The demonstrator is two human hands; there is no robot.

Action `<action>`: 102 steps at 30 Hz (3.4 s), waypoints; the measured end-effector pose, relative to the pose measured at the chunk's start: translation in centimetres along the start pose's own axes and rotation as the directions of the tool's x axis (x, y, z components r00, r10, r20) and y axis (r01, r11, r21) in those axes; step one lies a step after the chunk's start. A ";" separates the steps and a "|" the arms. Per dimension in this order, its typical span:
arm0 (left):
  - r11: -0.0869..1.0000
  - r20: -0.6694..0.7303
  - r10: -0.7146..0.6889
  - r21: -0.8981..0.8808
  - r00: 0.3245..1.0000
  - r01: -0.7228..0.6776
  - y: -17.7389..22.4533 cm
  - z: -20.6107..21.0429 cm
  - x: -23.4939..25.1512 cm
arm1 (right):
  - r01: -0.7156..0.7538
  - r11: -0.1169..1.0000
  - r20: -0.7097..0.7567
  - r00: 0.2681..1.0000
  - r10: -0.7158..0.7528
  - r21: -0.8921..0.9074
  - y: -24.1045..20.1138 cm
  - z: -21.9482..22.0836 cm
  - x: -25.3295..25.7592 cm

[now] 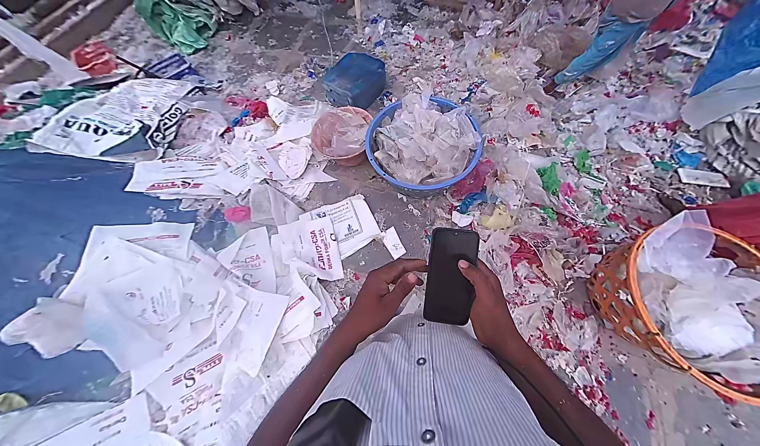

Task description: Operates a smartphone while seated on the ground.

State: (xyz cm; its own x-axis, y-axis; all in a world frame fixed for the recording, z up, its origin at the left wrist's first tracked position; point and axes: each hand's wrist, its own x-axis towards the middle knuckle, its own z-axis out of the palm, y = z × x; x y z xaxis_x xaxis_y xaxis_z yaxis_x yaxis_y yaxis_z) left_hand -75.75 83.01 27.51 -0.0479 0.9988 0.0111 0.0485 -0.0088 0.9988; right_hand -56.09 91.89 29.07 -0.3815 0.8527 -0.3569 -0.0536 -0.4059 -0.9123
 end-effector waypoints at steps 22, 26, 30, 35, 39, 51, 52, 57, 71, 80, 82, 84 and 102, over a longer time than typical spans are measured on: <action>1.000 0.033 -0.025 0.013 0.999 0.024 -0.4 0.4 0.0 | -0.032 0.999 -0.020 0.999 0.033 0.026 0.5 -0.5 -0.4; 0.999 0.033 -0.032 0.012 0.999 0.032 -0.3 0.5 0.1 | -0.029 0.999 -0.017 0.999 0.029 0.035 0.4 -0.6 -0.3; 0.999 0.038 -0.031 0.018 0.999 0.031 -0.3 0.6 0.2 | -0.031 0.999 -0.006 0.999 0.031 0.040 0.3 -0.7 -0.2; 0.998 0.037 -0.049 0.032 0.998 0.047 -0.4 0.8 0.1 | -0.037 0.998 -0.007 0.999 0.037 0.044 0.2 -0.8 -0.1; 0.998 0.039 -0.055 0.041 0.998 0.053 -0.3 0.8 0.2 | -0.037 0.998 -0.001 0.999 0.037 0.050 0.3 -0.9 -0.2; 0.996 0.063 -0.072 0.056 0.995 0.069 0.1 0.9 0.3 | -0.022 0.999 -0.011 1.000 0.022 0.045 0.7 -1.0 -0.3; 0.996 0.067 -0.074 0.056 0.995 0.070 0.1 0.9 0.3 | -0.025 0.999 -0.013 1.000 0.025 0.042 0.7 -1.0 -0.3; 0.995 0.095 -0.086 0.065 0.992 0.080 -0.4 0.9 0.2 | -0.024 0.999 -0.018 1.000 0.025 0.037 0.6 -1.1 -0.3; 0.994 0.109 -0.109 0.033 0.988 0.106 -0.5 1.1 0.7 | -0.014 0.999 -0.022 1.000 0.014 0.030 0.1 -1.2 -0.3; 0.992 0.108 -0.122 0.033 0.987 0.119 -0.7 0.9 0.8 | -0.042 0.999 0.003 0.999 0.042 0.016 0.3 -1.4 0.1; 0.993 0.108 -0.121 0.027 0.987 0.119 -0.8 0.8 0.9 | -0.060 0.998 0.014 0.998 0.060 0.003 0.2 -1.4 0.1; 0.993 0.103 -0.121 0.023 0.987 0.120 -0.9 0.7 0.9 | -0.072 0.997 0.030 0.997 0.072 -0.010 0.1 -1.4 0.2; 0.990 0.096 -0.144 0.011 0.985 0.143 -1.5 -0.4 0.7 | -0.108 0.994 0.360 0.927 0.106 -0.014 0.3 -2.7 1.0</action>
State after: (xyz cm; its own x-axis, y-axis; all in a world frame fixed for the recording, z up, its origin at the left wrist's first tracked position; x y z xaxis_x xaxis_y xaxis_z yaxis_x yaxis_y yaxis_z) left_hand -76.28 83.72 26.03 0.0412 0.9897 -0.1372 0.0521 0.1350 0.9895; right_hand -54.01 93.49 27.89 -0.6912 0.6293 -0.3553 0.0012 -0.4906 -0.8714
